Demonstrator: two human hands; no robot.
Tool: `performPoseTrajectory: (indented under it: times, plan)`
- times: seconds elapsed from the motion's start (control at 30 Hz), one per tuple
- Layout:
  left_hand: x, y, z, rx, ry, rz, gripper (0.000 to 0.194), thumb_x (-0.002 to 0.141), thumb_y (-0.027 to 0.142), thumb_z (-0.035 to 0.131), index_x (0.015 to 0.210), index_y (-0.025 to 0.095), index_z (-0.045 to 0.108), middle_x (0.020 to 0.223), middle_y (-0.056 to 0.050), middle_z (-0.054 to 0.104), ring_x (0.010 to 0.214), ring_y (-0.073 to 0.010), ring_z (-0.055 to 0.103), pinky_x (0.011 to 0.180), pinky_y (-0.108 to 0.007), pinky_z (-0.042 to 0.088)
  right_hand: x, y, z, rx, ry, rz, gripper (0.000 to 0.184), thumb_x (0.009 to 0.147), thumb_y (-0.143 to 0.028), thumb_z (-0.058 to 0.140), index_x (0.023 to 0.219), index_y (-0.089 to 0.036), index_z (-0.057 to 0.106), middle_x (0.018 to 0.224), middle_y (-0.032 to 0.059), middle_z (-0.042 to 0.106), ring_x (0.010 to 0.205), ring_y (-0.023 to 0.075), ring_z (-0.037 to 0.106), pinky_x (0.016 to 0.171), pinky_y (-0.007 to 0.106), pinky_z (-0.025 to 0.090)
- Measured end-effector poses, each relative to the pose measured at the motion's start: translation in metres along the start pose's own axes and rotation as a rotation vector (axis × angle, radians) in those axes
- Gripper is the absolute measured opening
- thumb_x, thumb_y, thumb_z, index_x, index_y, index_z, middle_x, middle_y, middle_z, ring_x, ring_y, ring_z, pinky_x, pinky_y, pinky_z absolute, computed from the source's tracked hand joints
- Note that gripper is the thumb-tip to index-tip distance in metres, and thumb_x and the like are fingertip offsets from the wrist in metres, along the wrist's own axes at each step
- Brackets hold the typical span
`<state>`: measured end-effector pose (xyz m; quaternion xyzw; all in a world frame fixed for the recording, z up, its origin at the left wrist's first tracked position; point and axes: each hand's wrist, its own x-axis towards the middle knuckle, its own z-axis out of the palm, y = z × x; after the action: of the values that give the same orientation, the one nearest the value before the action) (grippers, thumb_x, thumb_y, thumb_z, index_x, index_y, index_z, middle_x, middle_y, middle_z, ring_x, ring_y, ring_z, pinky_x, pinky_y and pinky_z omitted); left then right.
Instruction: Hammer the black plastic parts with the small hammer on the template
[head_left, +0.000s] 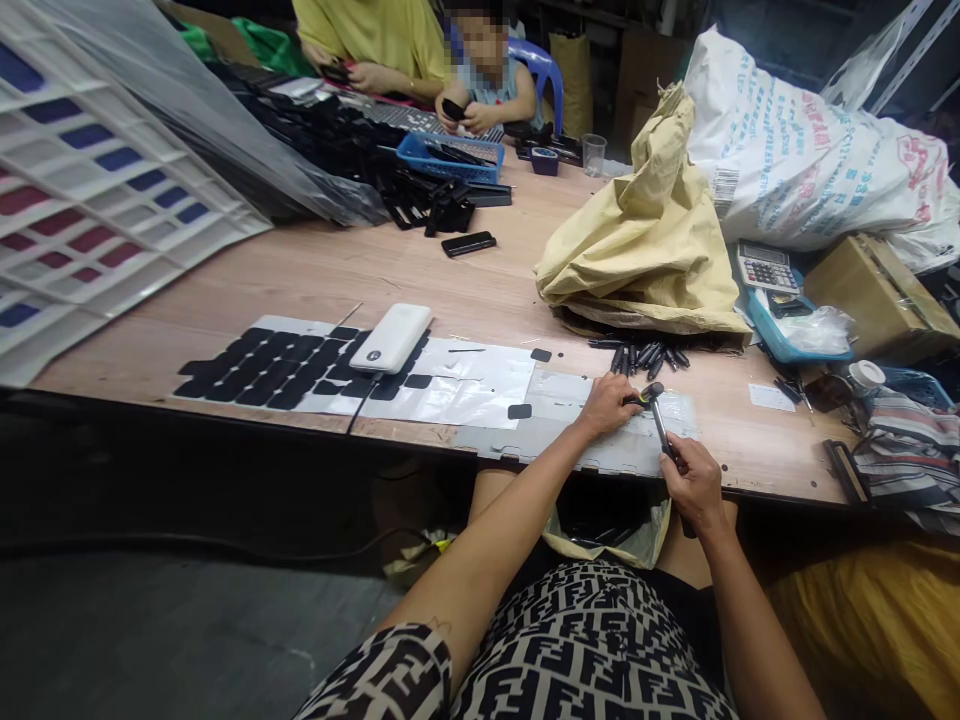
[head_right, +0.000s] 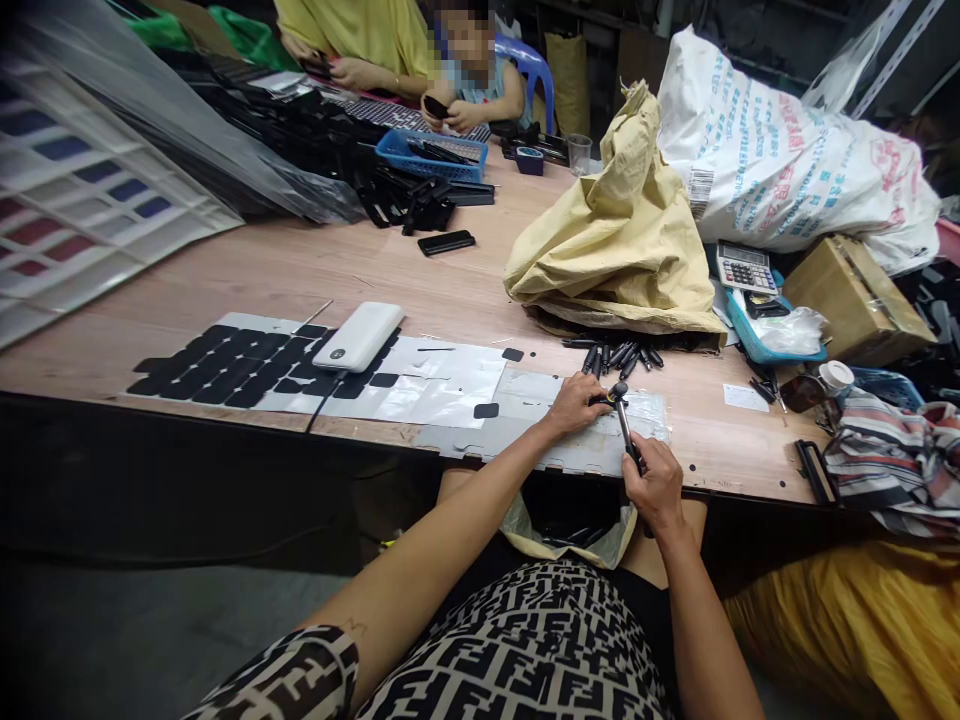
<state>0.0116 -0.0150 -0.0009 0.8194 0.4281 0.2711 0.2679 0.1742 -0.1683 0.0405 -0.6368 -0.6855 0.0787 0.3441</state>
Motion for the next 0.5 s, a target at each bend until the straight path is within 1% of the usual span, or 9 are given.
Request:
performPoseTrajectory:
  times: [0.13, 0.27, 0.37, 0.43, 0.5]
  plan:
    - [0.000, -0.001, 0.000, 0.001, -0.001, 0.011, 0.017, 0.082, 0.034, 0.071, 0.095, 0.026, 0.077, 0.087, -0.005, 0.062, 0.093, -0.0231, 0.052, 0.087, -0.039, 0.040, 0.003, 0.004, 0.002, 0.002, -0.032, 0.010, 0.033, 0.087, -0.030, 0.055, 0.113, -0.021, 0.072, 0.089, 0.0063, 0.070, 0.074, 0.0191, 0.061, 0.073, 0.032, 0.051]
    - [0.001, -0.001, 0.000, 0.002, -0.004, 0.008, 0.016, 0.082, 0.033, 0.071, 0.094, 0.024, 0.077, 0.090, -0.005, 0.063, 0.098, -0.0239, 0.052, 0.088, -0.039, 0.039, 0.016, 0.022, -0.006, -0.015, 0.011, 0.110, 0.035, 0.085, -0.035, 0.055, 0.111, -0.019, 0.073, 0.080, 0.0049, 0.066, 0.070, 0.0181, 0.058, 0.070, 0.031, 0.049]
    - [0.000, -0.001, -0.001, 0.005, -0.015, 0.003, 0.017, 0.081, 0.033, 0.071, 0.093, 0.024, 0.076, 0.092, -0.005, 0.064, 0.099, -0.0240, 0.052, 0.089, -0.039, 0.039, 0.028, 0.044, -0.010, 0.015, 0.089, 0.276, 0.039, 0.079, -0.040, 0.060, 0.105, -0.017, 0.076, 0.077, 0.0035, 0.065, 0.065, 0.0160, 0.053, 0.068, 0.029, 0.048]
    - [0.000, 0.000, -0.002, -0.004, -0.027, 0.015, 0.017, 0.081, 0.034, 0.071, 0.093, 0.023, 0.076, 0.090, -0.005, 0.064, 0.097, -0.0236, 0.052, 0.089, -0.039, 0.039, 0.033, 0.059, -0.009, 0.149, 0.149, 0.435, 0.046, 0.075, -0.044, 0.062, 0.106, -0.013, 0.076, 0.075, 0.0027, 0.063, 0.063, 0.0146, 0.051, 0.065, 0.028, 0.046]
    - [0.000, 0.000, -0.003, -0.015, -0.035, 0.030, 0.017, 0.080, 0.035, 0.071, 0.092, 0.024, 0.076, 0.089, -0.004, 0.064, 0.097, -0.0235, 0.052, 0.089, -0.039, 0.038, 0.035, 0.068, -0.006, 0.265, 0.209, 0.540, 0.052, 0.073, -0.046, 0.063, 0.108, -0.009, 0.075, 0.073, 0.0017, 0.061, 0.062, 0.0138, 0.050, 0.062, 0.027, 0.044]
